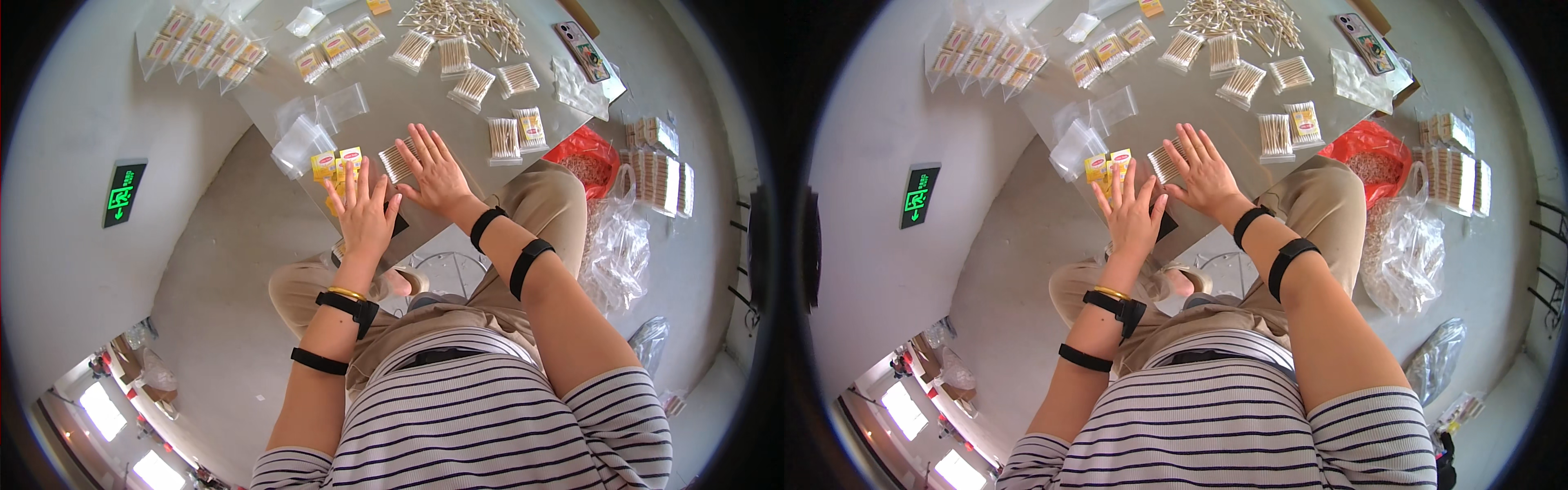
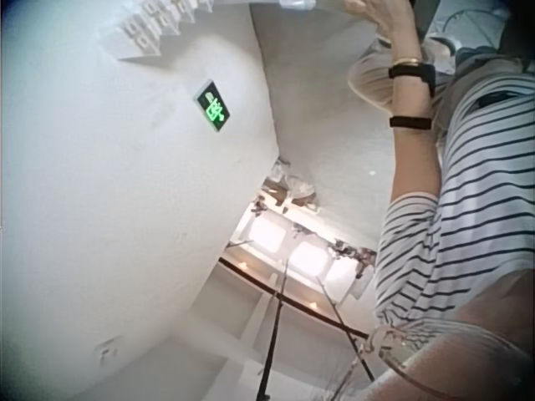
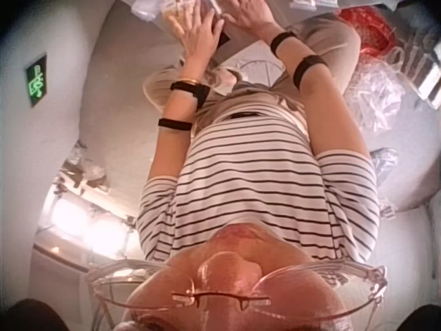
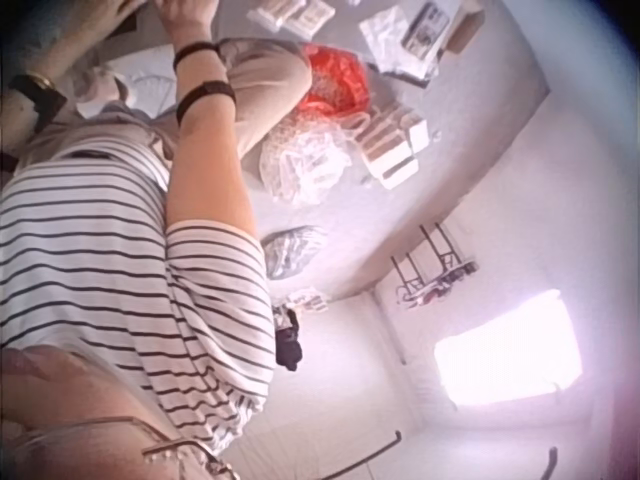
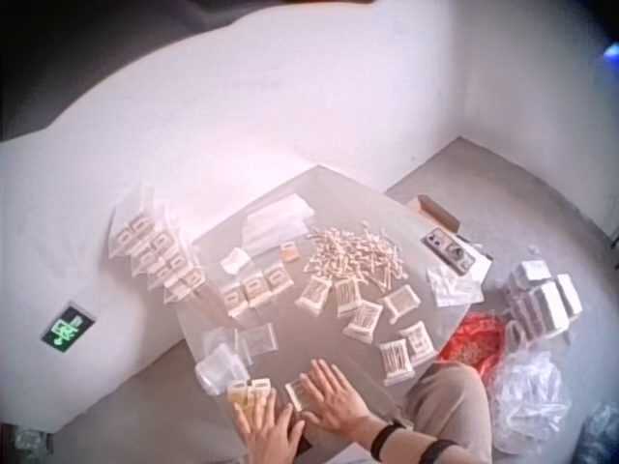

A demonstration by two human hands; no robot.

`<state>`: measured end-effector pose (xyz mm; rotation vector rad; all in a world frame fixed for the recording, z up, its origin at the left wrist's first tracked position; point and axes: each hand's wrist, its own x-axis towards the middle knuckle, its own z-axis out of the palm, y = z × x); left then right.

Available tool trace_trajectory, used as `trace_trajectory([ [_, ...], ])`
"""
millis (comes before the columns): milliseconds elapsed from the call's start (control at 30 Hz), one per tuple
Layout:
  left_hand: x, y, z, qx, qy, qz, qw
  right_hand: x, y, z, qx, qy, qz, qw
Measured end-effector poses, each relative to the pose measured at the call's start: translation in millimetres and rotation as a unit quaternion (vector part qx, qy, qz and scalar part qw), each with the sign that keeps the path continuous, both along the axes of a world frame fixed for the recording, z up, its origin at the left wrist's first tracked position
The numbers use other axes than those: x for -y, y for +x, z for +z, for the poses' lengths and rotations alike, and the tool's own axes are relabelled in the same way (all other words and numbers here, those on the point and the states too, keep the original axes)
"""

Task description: The person sits on the floor and repeatedly gathers loose cotton swabs, aligns them into small bundles, and places them into clear plastic sleeves. The person then seals the sleeves and sets the packaged units aside on the table.

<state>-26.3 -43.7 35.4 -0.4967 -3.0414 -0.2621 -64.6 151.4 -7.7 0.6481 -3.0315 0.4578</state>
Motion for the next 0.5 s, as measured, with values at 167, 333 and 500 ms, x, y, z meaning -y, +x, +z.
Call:
trace_trajectory([
  [167, -2, 6, 5, 0.014, -0.006, -0.005, 1.0, 0, 0, 5, 0.01, 0.036, 0.001, 0.999],
  [333, -2, 10, 1, 0.007, 0.008, 0.0, 1.0, 0, 1, 3, 0.002, 0.03, 0.001, 1.0],
  [500, 10, 22, 11, 0.014, 0.019, 0.048, 0.999, 1, 1, 5, 0.007, 0.048, 0.0, 0.999],
])
